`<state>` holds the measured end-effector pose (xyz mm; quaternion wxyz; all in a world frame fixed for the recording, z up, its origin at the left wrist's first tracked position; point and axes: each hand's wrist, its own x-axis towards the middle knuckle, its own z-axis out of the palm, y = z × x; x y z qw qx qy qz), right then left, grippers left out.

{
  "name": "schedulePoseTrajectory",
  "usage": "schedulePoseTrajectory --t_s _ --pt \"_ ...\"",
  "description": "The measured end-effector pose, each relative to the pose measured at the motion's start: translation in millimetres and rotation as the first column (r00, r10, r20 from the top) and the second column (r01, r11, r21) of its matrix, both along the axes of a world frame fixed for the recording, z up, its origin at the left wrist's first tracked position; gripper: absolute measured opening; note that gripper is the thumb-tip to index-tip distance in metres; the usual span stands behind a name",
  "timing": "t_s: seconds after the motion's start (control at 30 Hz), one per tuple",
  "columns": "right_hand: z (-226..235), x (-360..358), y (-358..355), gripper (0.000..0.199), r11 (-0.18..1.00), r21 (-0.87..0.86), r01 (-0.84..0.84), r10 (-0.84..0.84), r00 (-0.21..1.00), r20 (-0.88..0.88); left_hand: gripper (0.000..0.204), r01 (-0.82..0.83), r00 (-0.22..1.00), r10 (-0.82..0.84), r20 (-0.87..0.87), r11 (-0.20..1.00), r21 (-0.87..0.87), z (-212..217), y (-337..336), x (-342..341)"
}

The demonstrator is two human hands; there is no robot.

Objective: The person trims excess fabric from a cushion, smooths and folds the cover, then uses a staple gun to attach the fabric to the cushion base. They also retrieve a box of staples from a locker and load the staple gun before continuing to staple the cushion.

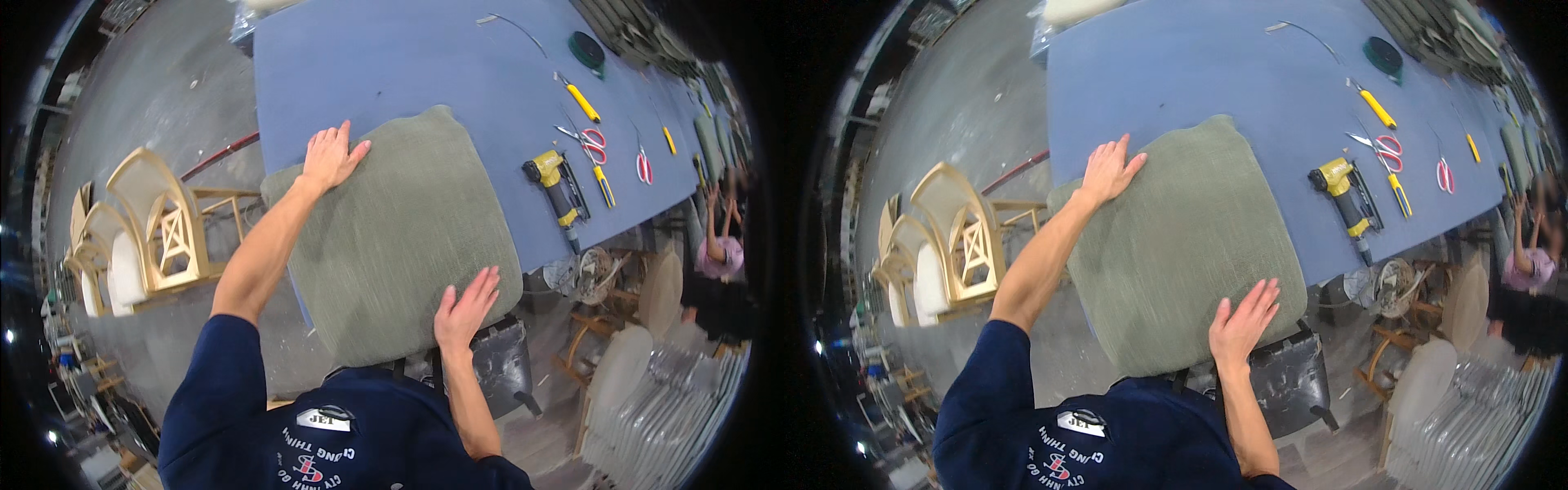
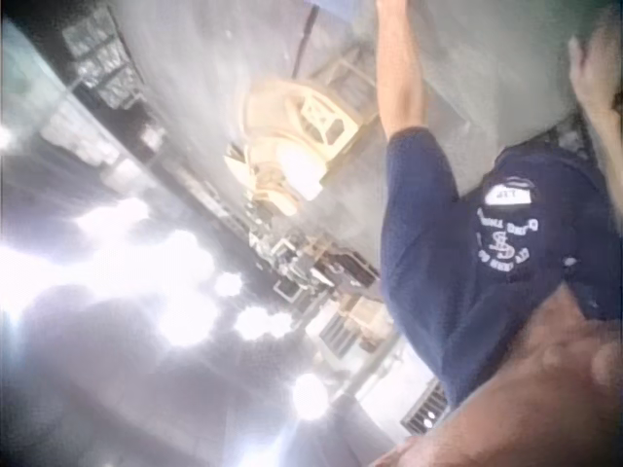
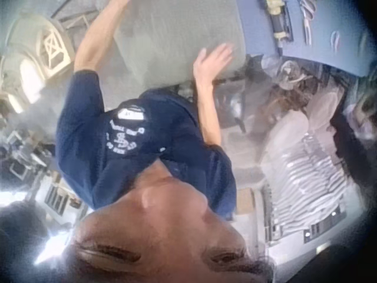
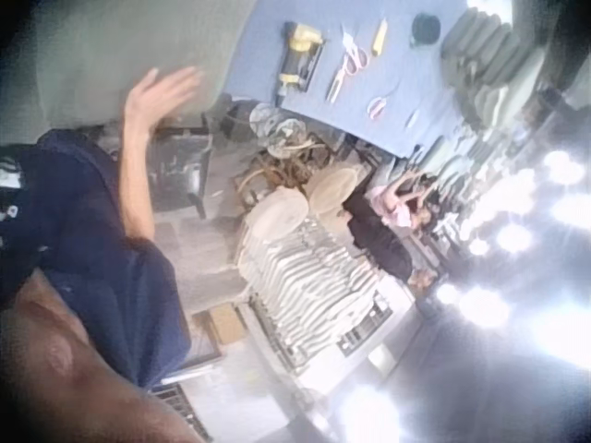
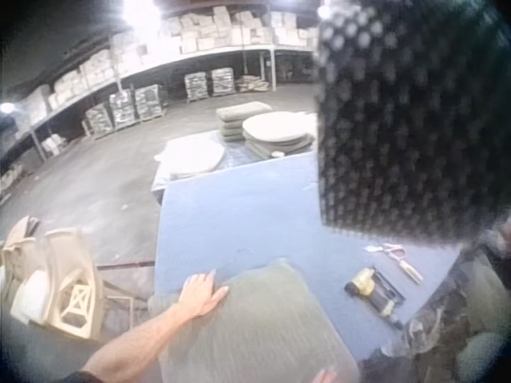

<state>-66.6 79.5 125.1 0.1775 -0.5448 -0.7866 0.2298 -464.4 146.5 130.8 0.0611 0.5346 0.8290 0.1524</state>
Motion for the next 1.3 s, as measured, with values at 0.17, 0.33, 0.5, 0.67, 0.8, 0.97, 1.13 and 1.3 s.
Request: schedulePoseTrajectory --t_s 0.17,0.33,0.5,0.67,0.8,0.97,1.13,1.3 --pt "-1.5 -16.5 -3.6 0.079 1.000 -0.003 -0.019 0.019 0.935 0.353 0.042 0.151 0.962 -0.108 0.249 0.975 -0.162 -5.1 38.8 -14.3" --pt "6.3 -88.1 19.9 0.085 0.999 -0.010 -0.045 0.046 0.921 0.387 0.037 0.037 0.989 -0.050 0.140 0.995 0.094 -38.9 26.5 -14.3" --pt "-3.2 -186.7 67.7 0.086 0.978 0.074 -0.196 0.164 0.936 0.312 0.037 0.006 0.993 -0.023 0.112 0.989 0.151 -40.6 28.7 -15.0" --pt "-1.7 -165.1 60.2 0.087 0.979 0.021 -0.202 0.185 0.928 0.324 0.039 0.044 0.978 -0.057 0.201 0.997 0.066 -43.5 29.5 -26.5" --pt "-0.1 -64.7 33.7 0.087 0.999 -0.026 0.028 -0.014 0.906 0.424 0.039 0.030 0.960 -0.038 0.277 0.999 0.035 -38.6 29.1 -26.7" --pt "-10.0 -81.2 47.8 0.086 0.990 0.007 0.142 -0.126 0.851 0.509 0.039 0.002 0.979 -0.022 0.202 0.996 0.095 -43.0 31.1 -21.8" --pt "-9.6 -185.9 106.4 0.082 0.995 0.072 -0.064 0.031 0.919 0.392 0.039 0.011 0.991 -0.019 0.130 0.998 0.064 -41.6 32.4 -17.2" --pt "-7.6 -213.4 115.5 0.079 0.989 0.093 -0.111 0.073 0.938 0.338 0.045 -0.050 0.977 0.068 0.202 0.995 -0.092 -21.2 44.3 -12.7"
